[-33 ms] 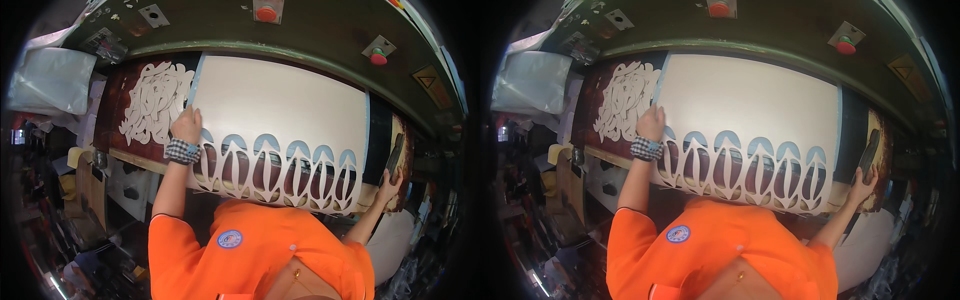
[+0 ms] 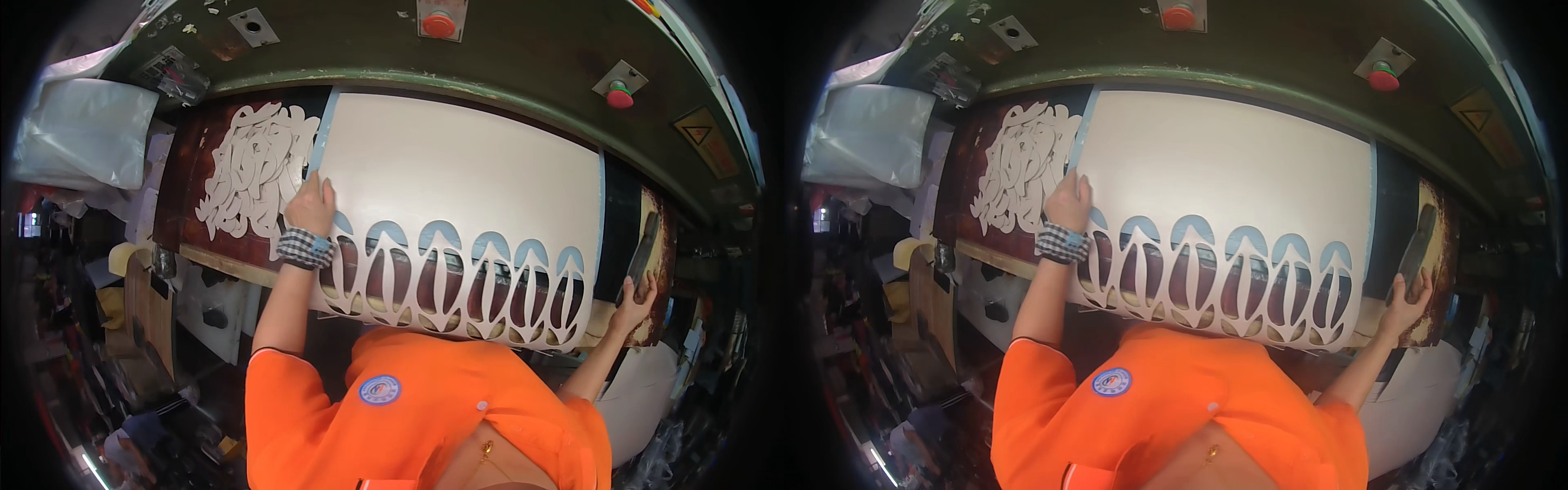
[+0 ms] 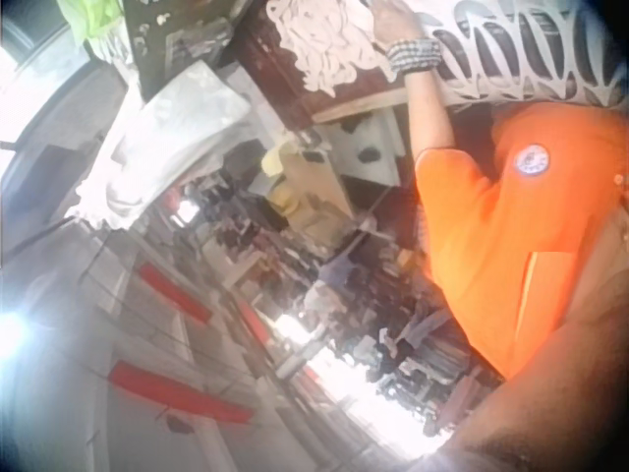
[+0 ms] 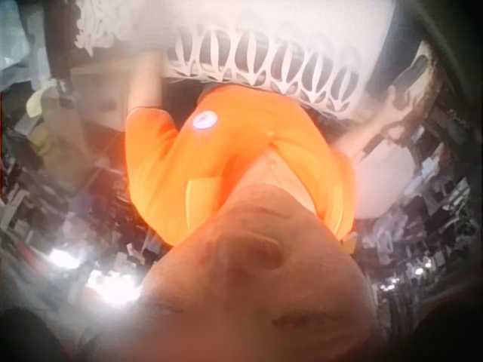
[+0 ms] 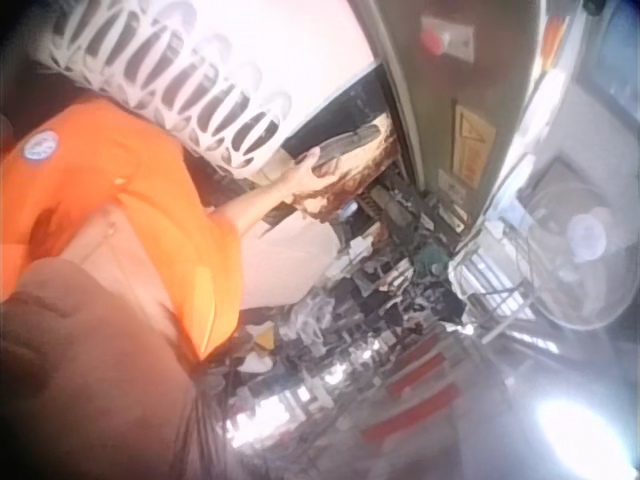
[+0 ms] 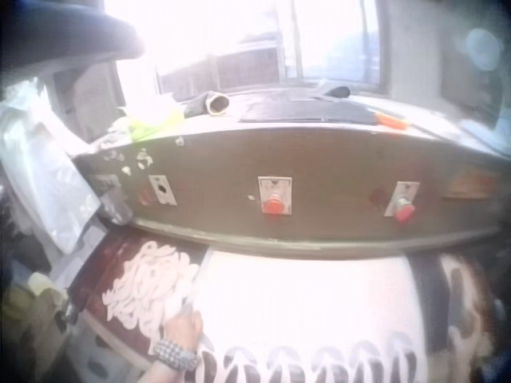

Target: The person removes cut-out shapes from a perforated sheet of material, separates the pieces by hand, and places them on the work surface. The person then picks up a new sheet, aligns it on the machine, and presses a button to operate the equipment.

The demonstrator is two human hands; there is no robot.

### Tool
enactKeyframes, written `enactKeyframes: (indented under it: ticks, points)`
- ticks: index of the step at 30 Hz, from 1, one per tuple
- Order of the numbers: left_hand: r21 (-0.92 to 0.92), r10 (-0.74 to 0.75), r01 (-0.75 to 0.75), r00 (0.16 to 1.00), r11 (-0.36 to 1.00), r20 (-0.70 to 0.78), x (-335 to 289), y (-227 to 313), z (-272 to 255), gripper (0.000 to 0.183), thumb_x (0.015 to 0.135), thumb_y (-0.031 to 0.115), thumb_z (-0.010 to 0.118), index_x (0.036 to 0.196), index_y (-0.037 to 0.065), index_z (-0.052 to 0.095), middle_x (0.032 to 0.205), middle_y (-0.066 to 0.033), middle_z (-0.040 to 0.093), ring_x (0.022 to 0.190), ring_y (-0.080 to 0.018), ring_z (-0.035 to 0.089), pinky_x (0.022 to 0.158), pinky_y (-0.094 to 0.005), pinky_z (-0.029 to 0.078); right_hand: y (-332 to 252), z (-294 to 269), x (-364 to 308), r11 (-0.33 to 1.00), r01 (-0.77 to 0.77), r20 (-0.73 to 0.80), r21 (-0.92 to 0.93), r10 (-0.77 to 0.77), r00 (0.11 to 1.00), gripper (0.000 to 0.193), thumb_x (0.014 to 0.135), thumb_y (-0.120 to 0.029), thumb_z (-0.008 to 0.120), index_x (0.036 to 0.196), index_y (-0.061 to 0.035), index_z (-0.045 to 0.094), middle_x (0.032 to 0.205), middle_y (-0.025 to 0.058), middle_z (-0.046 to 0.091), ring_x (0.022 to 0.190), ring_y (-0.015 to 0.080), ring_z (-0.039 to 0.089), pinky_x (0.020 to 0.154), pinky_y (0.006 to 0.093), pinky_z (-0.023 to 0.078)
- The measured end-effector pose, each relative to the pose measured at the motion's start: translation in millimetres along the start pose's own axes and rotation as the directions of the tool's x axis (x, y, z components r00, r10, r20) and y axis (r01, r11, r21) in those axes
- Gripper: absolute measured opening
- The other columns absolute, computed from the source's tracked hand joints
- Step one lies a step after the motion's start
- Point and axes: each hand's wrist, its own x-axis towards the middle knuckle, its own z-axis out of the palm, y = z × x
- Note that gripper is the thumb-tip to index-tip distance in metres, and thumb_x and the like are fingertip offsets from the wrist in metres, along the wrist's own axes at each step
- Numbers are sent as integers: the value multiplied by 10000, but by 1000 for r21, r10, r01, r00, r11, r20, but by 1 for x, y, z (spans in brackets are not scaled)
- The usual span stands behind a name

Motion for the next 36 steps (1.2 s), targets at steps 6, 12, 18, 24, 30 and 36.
enactKeyframes:
  ticks: [6, 12, 18, 24, 30, 36]
  points:
    - [-79, -130, 136, 989, 988, 67, 3, 1, 6, 308, 917, 231, 599, 1156, 40, 631, 882, -176, 690, 697, -361, 663, 599, -430, 531, -105, 149, -95, 912, -186, 500, 364, -23, 866, 626, 729, -16, 712, 1297, -37, 451, 1262, 154, 562, 1197, 247, 533, 1001, 340, 417]
    - [-185, -128, 136, 990, 973, 52, 6, -2, 4, 303, 920, 226, 597, 1159, 44, 639, 862, -159, 689, 692, -351, 663, 588, -426, 522, -179, 343, -149, 993, -10, 654, 118, -70, 753, 545, 674, -105, 789, 1168, -66, 563, 1108, 104, 633, 1084, 218, 599, 961, 325, 457]
    - [-293, -152, 166, 986, 941, 73, 12, -4, 11, 292, 916, 195, 584, 1154, 37, 640, 849, -145, 686, 679, -345, 658, 583, -416, 520, -184, 426, -208, 878, 454, 530, -151, -316, 787, 578, 640, -166, 789, 1163, -74, 559, 1285, 228, 473, 1186, 428, 474, 928, 467, 471]
    - [-268, -97, 99, 995, 958, 21, 13, -8, 21, 272, 903, 143, 575, 1148, 45, 642, 825, -114, 676, 648, -307, 656, 542, -398, 517, -181, 428, -204, 769, 611, 537, -188, -441, 719, 659, 680, -228, 803, 1243, -35, 518, 1261, 249, 513, 1189, 419, 496, 975, 444, 450]
    - [-380, 32, -23, 999, 925, 16, 14, -23, 6, 281, 912, 102, 545, 1165, 15, 631, 883, -166, 679, 704, -353, 658, 603, -428, 518, -154, 365, -136, 872, 489, 357, -4, -456, 816, 538, 807, -231, 730, 1258, -5, 542, 1226, 208, 590, 1161, 358, 559, 1000, 413, 439]
    - [-323, -70, 139, 974, 936, 216, -49, -54, -50, 193, 934, 203, 578, 1021, 51, 660, 775, -191, 666, 697, -390, 644, 602, -457, 505, -137, 217, -18, 923, 225, -279, -313, -316, 907, 237, 948, -257, 612, 916, -23, 624, 824, 105, 611, 745, 213, 569, 697, 339, 463]
